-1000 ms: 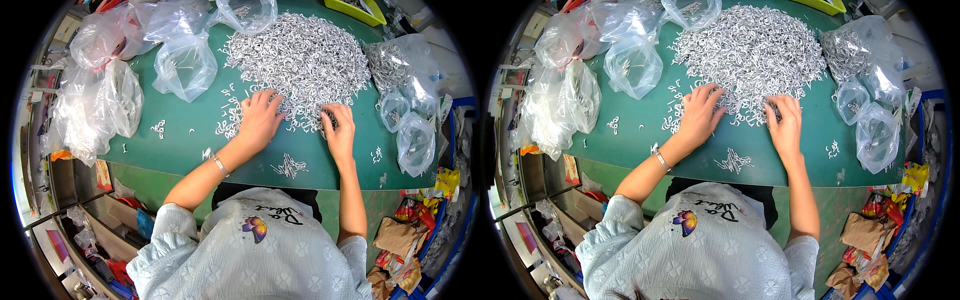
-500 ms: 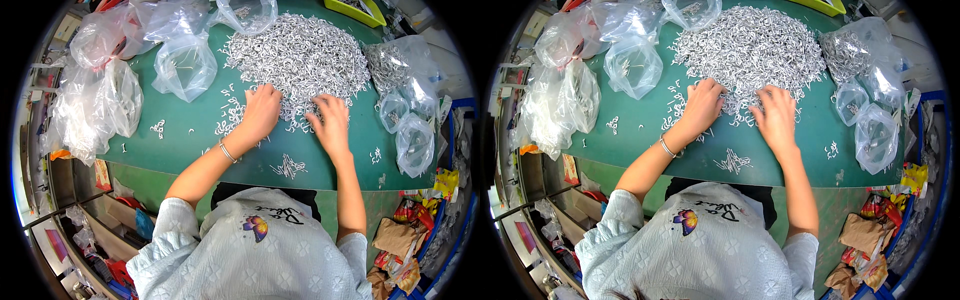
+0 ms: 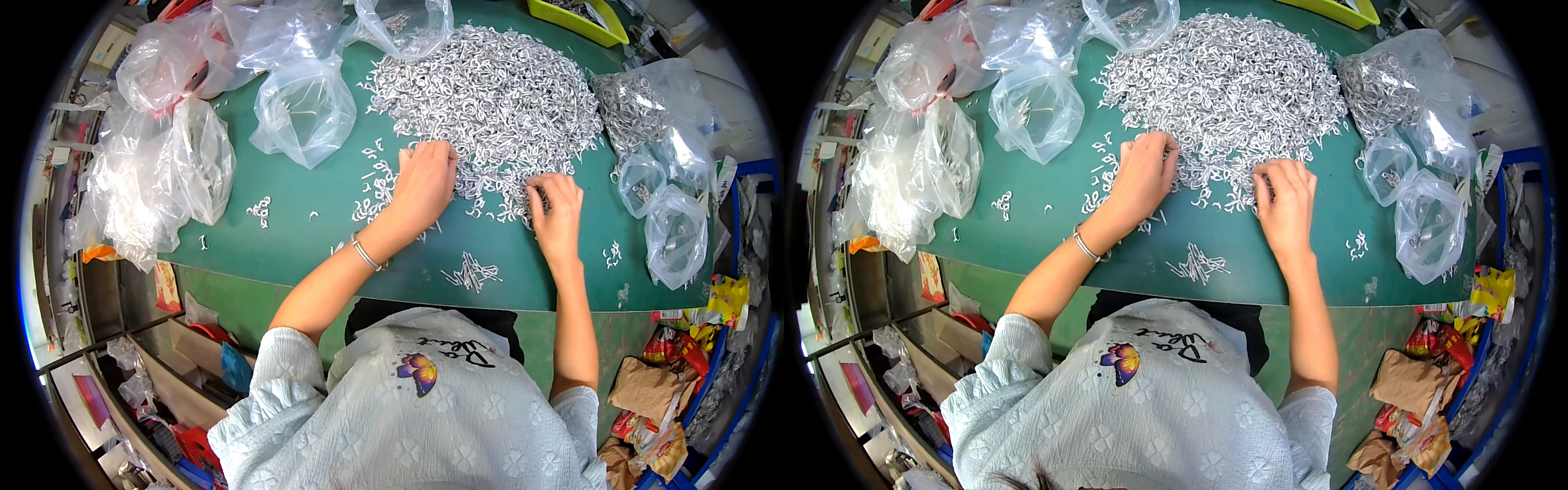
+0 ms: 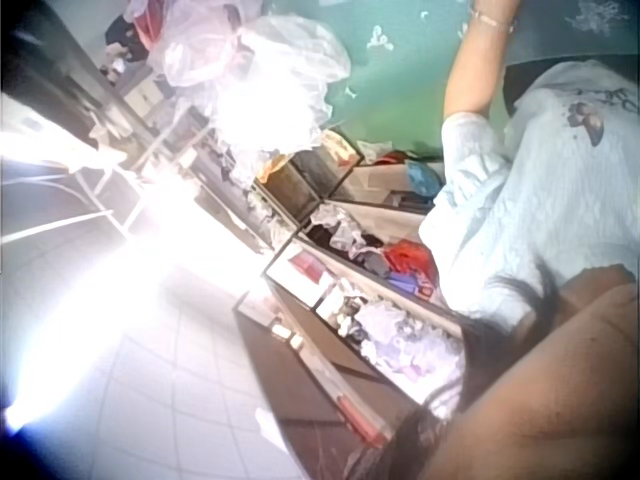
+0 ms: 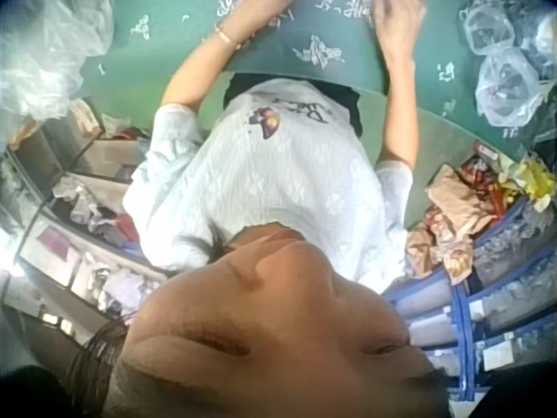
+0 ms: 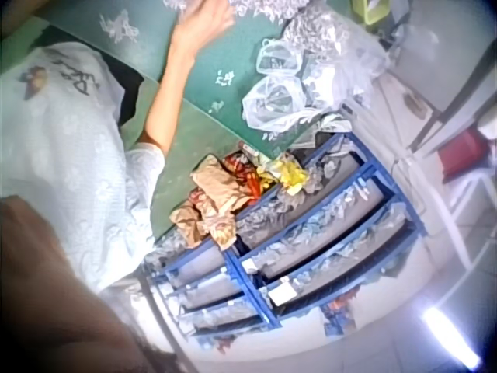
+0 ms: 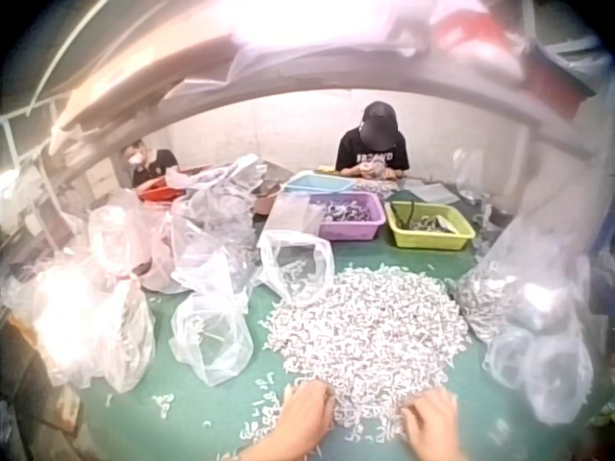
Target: The person sorts through a large pile of small metal hooks on a green table by hand, occasionally placing handfuls into plastic bags.
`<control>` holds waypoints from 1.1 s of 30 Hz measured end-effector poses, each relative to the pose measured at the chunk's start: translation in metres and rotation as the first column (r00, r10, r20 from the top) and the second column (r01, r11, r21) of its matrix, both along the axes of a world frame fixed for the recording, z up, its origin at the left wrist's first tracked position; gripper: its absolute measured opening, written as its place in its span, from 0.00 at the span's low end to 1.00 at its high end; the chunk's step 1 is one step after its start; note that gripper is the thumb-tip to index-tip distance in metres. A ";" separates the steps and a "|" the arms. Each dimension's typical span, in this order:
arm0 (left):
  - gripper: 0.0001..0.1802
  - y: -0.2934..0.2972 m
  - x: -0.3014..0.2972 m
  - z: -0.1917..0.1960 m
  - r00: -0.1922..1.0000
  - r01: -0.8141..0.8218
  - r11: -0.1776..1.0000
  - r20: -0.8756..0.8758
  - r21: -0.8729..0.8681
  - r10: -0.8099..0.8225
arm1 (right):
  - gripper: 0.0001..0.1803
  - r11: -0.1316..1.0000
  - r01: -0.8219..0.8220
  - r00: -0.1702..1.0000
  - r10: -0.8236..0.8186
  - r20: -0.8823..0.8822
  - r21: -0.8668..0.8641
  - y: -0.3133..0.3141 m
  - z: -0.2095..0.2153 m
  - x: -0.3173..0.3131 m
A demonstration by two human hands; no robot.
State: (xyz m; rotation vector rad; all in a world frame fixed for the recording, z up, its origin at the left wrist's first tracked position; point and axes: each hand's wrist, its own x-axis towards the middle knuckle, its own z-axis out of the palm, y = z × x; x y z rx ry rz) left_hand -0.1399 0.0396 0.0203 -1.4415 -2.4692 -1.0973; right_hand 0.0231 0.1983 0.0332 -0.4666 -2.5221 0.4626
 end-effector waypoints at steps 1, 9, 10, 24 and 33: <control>0.07 0.000 0.000 0.002 0.999 0.015 1.000 0.048 0.010 -0.016 | 0.06 1.000 -0.009 1.000 0.009 -0.007 0.010 -0.004 0.001 -0.003; 0.12 -0.011 -0.005 0.014 0.900 0.117 0.988 0.411 0.097 -0.147 | 0.05 0.990 0.062 0.985 -0.081 0.156 0.124 0.000 -0.004 0.000; 0.12 -0.013 -0.003 0.018 0.882 0.142 0.985 0.439 0.093 -0.169 | 0.05 0.990 0.093 0.986 -0.107 0.130 0.111 0.000 -0.004 0.000; 0.08 0.000 -0.012 -0.010 0.999 0.008 0.995 -0.038 -0.101 -0.012 | 0.06 0.995 0.048 0.996 -0.054 0.070 0.085 -0.011 -0.005 -0.010; 0.06 0.009 -0.016 -0.004 0.998 0.006 0.971 -0.060 -0.240 -0.021 | 0.05 0.995 -0.009 0.996 -0.001 0.094 0.104 -0.011 -0.004 -0.013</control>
